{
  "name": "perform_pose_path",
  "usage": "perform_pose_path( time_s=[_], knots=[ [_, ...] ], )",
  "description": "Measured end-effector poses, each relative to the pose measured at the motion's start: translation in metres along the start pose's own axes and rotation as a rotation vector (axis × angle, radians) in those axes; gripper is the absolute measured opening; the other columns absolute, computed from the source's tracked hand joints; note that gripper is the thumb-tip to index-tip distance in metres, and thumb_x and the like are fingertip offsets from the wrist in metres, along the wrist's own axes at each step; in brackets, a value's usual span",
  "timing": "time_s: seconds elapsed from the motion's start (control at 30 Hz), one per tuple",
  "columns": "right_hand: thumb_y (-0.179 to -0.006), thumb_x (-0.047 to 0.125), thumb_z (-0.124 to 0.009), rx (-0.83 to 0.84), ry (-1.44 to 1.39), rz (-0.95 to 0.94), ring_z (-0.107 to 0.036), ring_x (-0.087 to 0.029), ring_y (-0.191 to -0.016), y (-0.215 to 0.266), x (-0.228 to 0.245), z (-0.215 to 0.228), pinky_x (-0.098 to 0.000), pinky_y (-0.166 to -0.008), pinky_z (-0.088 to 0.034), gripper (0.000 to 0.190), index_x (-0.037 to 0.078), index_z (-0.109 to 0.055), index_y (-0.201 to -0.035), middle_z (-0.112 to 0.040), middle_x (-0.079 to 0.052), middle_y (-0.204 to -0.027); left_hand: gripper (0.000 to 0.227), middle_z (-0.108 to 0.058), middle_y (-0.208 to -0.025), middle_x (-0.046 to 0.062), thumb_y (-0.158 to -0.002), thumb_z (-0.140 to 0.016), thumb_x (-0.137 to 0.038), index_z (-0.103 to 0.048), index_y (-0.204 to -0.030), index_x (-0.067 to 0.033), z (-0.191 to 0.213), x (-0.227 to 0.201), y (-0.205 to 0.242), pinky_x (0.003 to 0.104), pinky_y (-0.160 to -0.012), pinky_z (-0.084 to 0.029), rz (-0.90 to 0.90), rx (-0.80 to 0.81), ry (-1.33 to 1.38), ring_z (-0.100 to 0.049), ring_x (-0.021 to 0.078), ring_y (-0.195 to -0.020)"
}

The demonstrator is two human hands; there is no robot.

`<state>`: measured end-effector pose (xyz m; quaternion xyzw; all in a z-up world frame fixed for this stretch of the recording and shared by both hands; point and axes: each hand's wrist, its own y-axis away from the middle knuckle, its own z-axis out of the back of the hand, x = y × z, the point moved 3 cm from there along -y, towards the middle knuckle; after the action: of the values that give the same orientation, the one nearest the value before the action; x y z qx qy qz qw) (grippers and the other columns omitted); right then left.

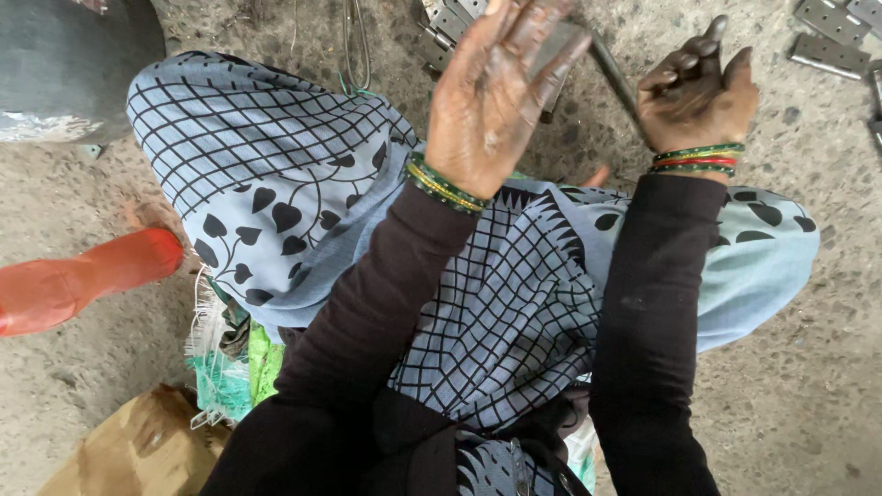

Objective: The person sits on the floor and repeatedly picks up small metal hinge components, places them into a metal jig, and uses a metal rod to press or align them. The processed pieces are then placed into a pile on the floor.

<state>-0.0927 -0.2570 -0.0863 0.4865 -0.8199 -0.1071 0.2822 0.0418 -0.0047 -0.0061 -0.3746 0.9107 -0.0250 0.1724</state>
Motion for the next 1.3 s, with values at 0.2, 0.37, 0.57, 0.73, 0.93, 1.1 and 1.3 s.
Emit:
perform_pose_path(
  time_s=[0.2, 0.37, 0.57, 0.73, 0.93, 1.1, 1.3],
  knots=[
    [-0.115, 0.049, -0.041, 0.014, 0.277, 0.168, -0.047, -0.009, -0.076, 0.010, 0.067, 0.001, -0.0235, -0.071, -0.037, 0.046, 0.008, -0.062, -0.110, -0.056, 0.004, -0.092, 0.025, -0.072, -0.120, 0.004, -0.110, -0.063, -0.038, -0.070, -0.111, -0.0135, 0.017, -0.051, -0.003, 0.051, -0.112, -0.044, -0.146, -0.049, -0.129, -0.062, 0.0195, -0.121],
    [-0.116, 0.044, -0.045, 0.064, 0.340, 0.233, -0.048, -0.008, -0.076, 0.024, 0.116, 0.009, -0.0215, -0.071, -0.036, 0.039, 0.009, -0.061, -0.107, -0.056, 0.005, -0.091, 0.029, -0.071, -0.104, 0.001, -0.108, -0.062, -0.041, -0.069, -0.098, -0.0148, 0.023, -0.092, 0.003, 0.045, -0.105, -0.046, -0.225, -0.061, -0.169, -0.065, 0.0189, -0.106],
    [-0.119, 0.037, -0.048, 0.111, 0.188, 0.209, -0.049, -0.006, -0.076, 0.020, 0.132, 0.021, -0.0191, -0.071, -0.036, 0.032, 0.010, -0.059, -0.104, -0.056, 0.006, -0.090, 0.032, -0.072, -0.102, 0.001, -0.111, -0.053, -0.039, -0.068, -0.102, -0.0128, 0.016, -0.095, 0.005, 0.041, -0.100, -0.050, -0.226, -0.076, -0.059, -0.067, 0.0156, -0.101],
    [-0.120, 0.032, -0.052, 0.159, -0.010, 0.137, -0.049, -0.005, -0.076, -0.008, 0.119, 0.019, -0.0171, -0.070, -0.036, 0.029, 0.011, -0.058, -0.101, -0.056, 0.007, -0.089, 0.032, -0.065, -0.124, 0.013, -0.105, -0.063, -0.029, -0.057, -0.129, -0.0089, -0.086, 0.031, 0.058, 0.052, -0.094, -0.054, 0.291, 0.274, 0.402, -0.067, 0.0286, -0.111],
    [-0.119, 0.031, -0.054, 0.274, -0.063, 0.046, -0.050, -0.006, -0.077, -0.040, 0.057, -0.007, -0.0183, -0.071, -0.040, 0.026, 0.010, -0.060, -0.104, -0.058, 0.004, -0.091, 0.068, -0.035, -0.161, 0.015, -0.106, -0.069, -0.032, -0.031, -0.160, -0.0126, -0.096, 0.150, 0.096, 0.056, -0.116, -0.043, 0.673, 0.441, 0.427, -0.048, 0.0310, -0.141],
    [-0.116, 0.033, -0.056, 0.282, -0.048, -0.003, -0.052, -0.009, -0.078, -0.039, 0.020, -0.027, -0.0221, -0.072, -0.042, 0.024, 0.011, -0.062, -0.109, -0.059, 0.003, -0.092, 0.043, -0.047, -0.136, 0.016, -0.104, -0.061, -0.015, -0.041, -0.141, -0.0064, -0.002, 0.179, -0.051, 0.044, -0.102, -0.040, 0.117, -0.108, 0.366, -0.050, 0.0282, -0.119],
    [-0.114, 0.034, -0.059, 0.270, -0.031, 0.002, -0.055, -0.012, -0.080, -0.048, -0.004, -0.039, -0.0266, -0.073, -0.045, 0.025, 0.011, -0.065, -0.115, -0.062, 0.001, -0.093, 0.018, -0.065, -0.093, 0.003, -0.106, -0.051, -0.004, -0.068, -0.109, 0.0018, 0.011, 0.247, -0.127, 0.027, -0.075, -0.046, -0.532, -0.207, 0.823, -0.054, 0.0143, -0.082]
  ],
)
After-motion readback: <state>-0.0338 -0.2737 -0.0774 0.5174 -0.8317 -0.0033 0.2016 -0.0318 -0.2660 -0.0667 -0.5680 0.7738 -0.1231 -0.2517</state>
